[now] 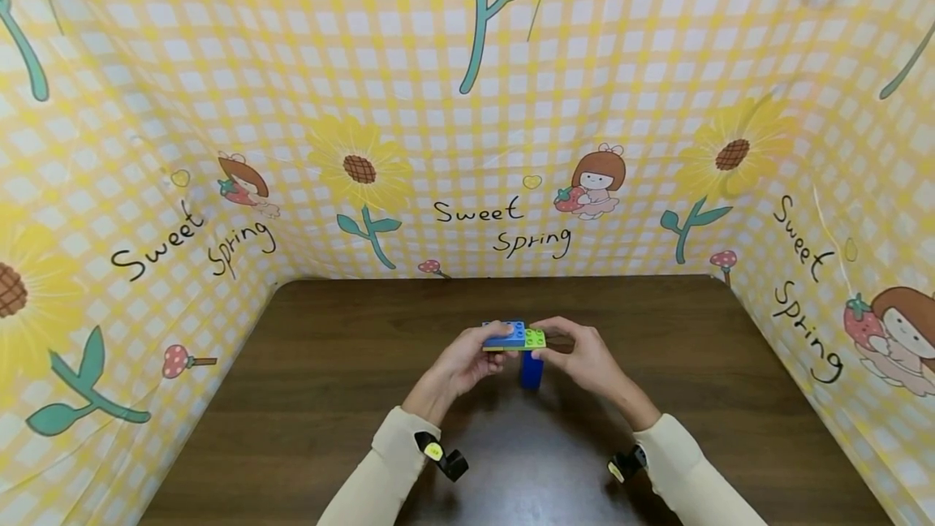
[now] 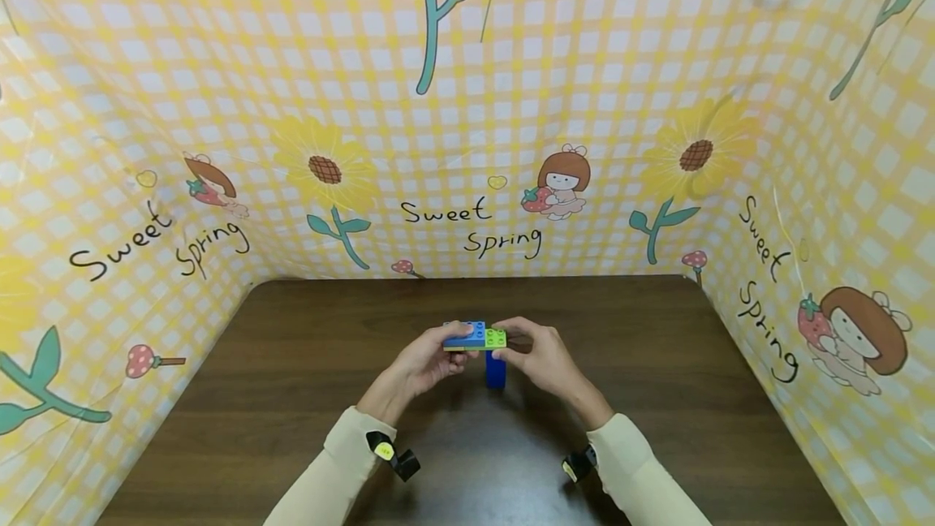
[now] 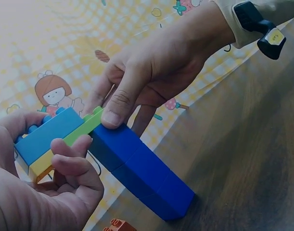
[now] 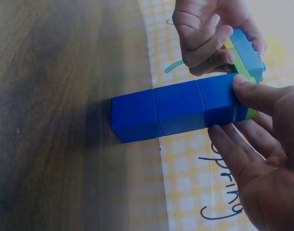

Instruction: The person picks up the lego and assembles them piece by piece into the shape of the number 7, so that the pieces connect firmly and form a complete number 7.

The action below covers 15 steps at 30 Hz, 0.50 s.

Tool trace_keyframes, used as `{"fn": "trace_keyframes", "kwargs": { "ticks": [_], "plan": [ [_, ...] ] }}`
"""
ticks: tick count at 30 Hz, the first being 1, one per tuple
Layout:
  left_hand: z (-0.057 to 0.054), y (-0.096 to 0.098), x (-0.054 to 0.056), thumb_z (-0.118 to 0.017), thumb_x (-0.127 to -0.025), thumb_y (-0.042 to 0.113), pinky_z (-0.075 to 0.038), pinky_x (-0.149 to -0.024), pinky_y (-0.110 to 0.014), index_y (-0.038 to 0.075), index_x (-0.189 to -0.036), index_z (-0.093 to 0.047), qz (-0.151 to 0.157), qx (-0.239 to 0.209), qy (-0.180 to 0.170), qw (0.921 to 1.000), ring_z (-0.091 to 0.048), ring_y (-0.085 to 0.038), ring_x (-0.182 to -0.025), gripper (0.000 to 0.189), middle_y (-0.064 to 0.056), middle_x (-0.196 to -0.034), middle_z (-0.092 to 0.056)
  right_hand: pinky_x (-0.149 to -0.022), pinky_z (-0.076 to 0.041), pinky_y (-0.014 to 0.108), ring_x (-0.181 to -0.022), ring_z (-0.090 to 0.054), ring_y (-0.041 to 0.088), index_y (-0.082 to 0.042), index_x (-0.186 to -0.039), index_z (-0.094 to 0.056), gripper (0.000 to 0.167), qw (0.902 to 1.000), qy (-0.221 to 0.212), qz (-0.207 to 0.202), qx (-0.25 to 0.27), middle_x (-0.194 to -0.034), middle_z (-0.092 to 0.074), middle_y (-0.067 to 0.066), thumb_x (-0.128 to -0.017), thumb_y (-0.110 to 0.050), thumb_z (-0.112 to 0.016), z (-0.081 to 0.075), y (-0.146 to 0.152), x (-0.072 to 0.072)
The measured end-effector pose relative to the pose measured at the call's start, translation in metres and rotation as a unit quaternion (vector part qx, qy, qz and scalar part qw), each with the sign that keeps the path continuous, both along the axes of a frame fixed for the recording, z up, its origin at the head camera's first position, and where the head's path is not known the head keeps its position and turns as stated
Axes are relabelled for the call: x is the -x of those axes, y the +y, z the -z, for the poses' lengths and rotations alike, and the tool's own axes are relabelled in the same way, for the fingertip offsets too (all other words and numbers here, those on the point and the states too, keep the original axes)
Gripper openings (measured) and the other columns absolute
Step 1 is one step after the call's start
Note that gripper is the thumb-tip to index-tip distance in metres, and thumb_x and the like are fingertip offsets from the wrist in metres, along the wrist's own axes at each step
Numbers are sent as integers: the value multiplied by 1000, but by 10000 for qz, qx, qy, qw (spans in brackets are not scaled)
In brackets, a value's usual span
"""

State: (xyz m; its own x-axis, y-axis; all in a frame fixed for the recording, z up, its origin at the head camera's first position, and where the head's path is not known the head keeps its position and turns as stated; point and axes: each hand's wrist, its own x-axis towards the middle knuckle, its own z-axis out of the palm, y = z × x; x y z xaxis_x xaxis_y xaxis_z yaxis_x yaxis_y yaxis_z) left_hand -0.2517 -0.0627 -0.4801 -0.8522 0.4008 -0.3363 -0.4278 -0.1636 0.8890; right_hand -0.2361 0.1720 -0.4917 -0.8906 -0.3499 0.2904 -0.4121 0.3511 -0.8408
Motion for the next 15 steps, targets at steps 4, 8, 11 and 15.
{"fn": "trace_keyframes", "kwargs": {
  "ticks": [4,8,11,15],
  "plan": [
    [0,1,0,-68,-99,29,-44,-58,-19,-6,-131,-62,-81,-23,-76,9999,-53,-6,-60,48,-2,-77,-71,-95,-62,51,-117,-74,38,-8,-128,-72,36,10000,28,6,14,-126,-76,15,-94,-9,-82,-1,0,0],
    [-1,2,-1,-68,-99,29,-44,-58,-18,-6,-133,-61,-109,-38,-82,9999,-52,-6,-60,49,-3,-77,-71,-96,-61,52,-116,-74,38,-8,-128,-72,35,10000,15,23,20,-126,-76,15,-94,-9,-82,-1,0,-1],
    [-2,1,-1,-68,-99,30,-44,-58,-18,-6,-133,-60,-85,0,-65,9999,-52,-6,-61,50,-3,-78,-71,-96,-61,52,-117,-74,39,-8,-128,-72,35,10000,-10,16,42,-126,-76,15,-94,-9,-82,-2,-1,-1],
    [-3,-1,-1,-67,-99,32,-46,-60,-20,-5,-135,-58,8,34,-52,10000,-52,-7,-62,52,-3,-80,-70,-96,-61,53,-116,-74,40,-7,-128,-72,36,10000,-31,-10,90,-126,-76,16,-94,-8,-82,-3,-3,-1]
  ]
}}
